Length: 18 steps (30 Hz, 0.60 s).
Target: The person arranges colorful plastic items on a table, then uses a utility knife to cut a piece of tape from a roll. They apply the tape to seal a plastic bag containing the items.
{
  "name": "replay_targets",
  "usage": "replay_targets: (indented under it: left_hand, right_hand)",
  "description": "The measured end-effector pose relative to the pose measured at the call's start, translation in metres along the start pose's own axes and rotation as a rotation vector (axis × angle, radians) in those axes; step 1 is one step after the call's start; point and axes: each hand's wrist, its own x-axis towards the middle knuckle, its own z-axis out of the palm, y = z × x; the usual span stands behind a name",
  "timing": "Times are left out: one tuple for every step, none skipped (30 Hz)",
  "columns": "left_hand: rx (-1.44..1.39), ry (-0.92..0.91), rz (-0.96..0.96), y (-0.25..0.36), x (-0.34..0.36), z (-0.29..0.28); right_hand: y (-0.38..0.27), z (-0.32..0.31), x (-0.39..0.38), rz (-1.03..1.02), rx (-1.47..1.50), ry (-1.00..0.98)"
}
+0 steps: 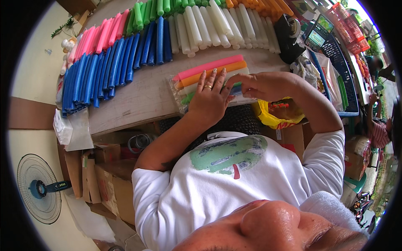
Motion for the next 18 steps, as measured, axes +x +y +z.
replay_targets:
  left_hand:
    - [0.009, -0.021, -0.001, 0.000, 0.000, -0.001]
    - [0.003, -0.010, 0.000, 0.000, 0.001, -0.001]
    - [-0.002, 0.000, 0.001, 0.001, 0.003, -0.002]
    - [-0.007, 0.010, 0.003, 0.001, 0.003, -0.002]
    - [-0.008, 0.013, 0.000, 0.001, 0.003, -0.002]
    - [-0.010, 0.016, -0.002, 0.000, 0.002, -0.001]
    - [-0.011, 0.019, -0.004, 0.000, 0.002, 0.000]
    - [-0.015, 0.022, -0.006, 0.000, 0.002, 0.000]
    - [-0.018, 0.025, -0.008, 0.000, 0.002, 0.000]
    - [-0.022, 0.028, -0.009, 0.000, 0.002, 0.000]
    - [-0.026, 0.025, -0.011, 0.000, 0.002, 0.000]
    - [-0.030, 0.023, -0.012, 0.001, 0.003, 0.000]
    - [-0.034, 0.021, -0.014, 0.001, 0.003, 0.000]
    - [-0.027, 0.015, -0.016, 0.001, 0.003, -0.001]
    - [-0.020, 0.008, -0.019, 0.002, 0.003, -0.001]
    - [-0.013, 0.002, -0.022, 0.002, 0.003, -0.001]
    - [-0.026, 0.005, -0.030, 0.002, 0.003, 0.000]
    - [-0.038, 0.008, -0.032, 0.002, 0.004, 0.001]
  right_hand:
    - [0.001, 0.004, 0.002, -0.037, 0.020, 0.003]
    - [0.001, 0.004, 0.006, -0.026, -0.037, 0.042]
    - [0.005, 0.005, 0.007, -0.009, -0.072, 0.090]
    - [0.010, 0.007, 0.008, 0.009, -0.106, 0.139]
    - [0.013, 0.007, 0.011, 0.018, -0.145, 0.182]
    - [0.013, 0.004, 0.012, 0.045, -0.131, 0.171]
    - [0.013, 0.002, 0.012, 0.071, -0.117, 0.160]
    - [0.013, -0.001, 0.013, 0.100, -0.100, 0.149]
    - [0.013, -0.003, 0.014, 0.091, -0.089, 0.133]
    - [0.013, -0.004, 0.015, 0.083, -0.077, 0.117]
    - [0.014, -0.005, 0.015, 0.077, -0.064, 0.103]
    - [0.018, -0.004, 0.015, 0.068, -0.045, 0.121]
    - [0.025, -0.002, 0.015, 0.059, -0.026, 0.138]
    - [0.028, -0.002, 0.016, 0.049, -0.006, 0.156]
    - [0.029, -0.005, 0.017, 0.114, 0.000, 0.141]
    - [0.028, -0.009, 0.018, 0.179, 0.006, 0.126]
    - [0.028, -0.013, 0.018, 0.246, 0.011, 0.112]
    - [0.040, -0.006, 0.019, 0.261, 0.001, 0.245]
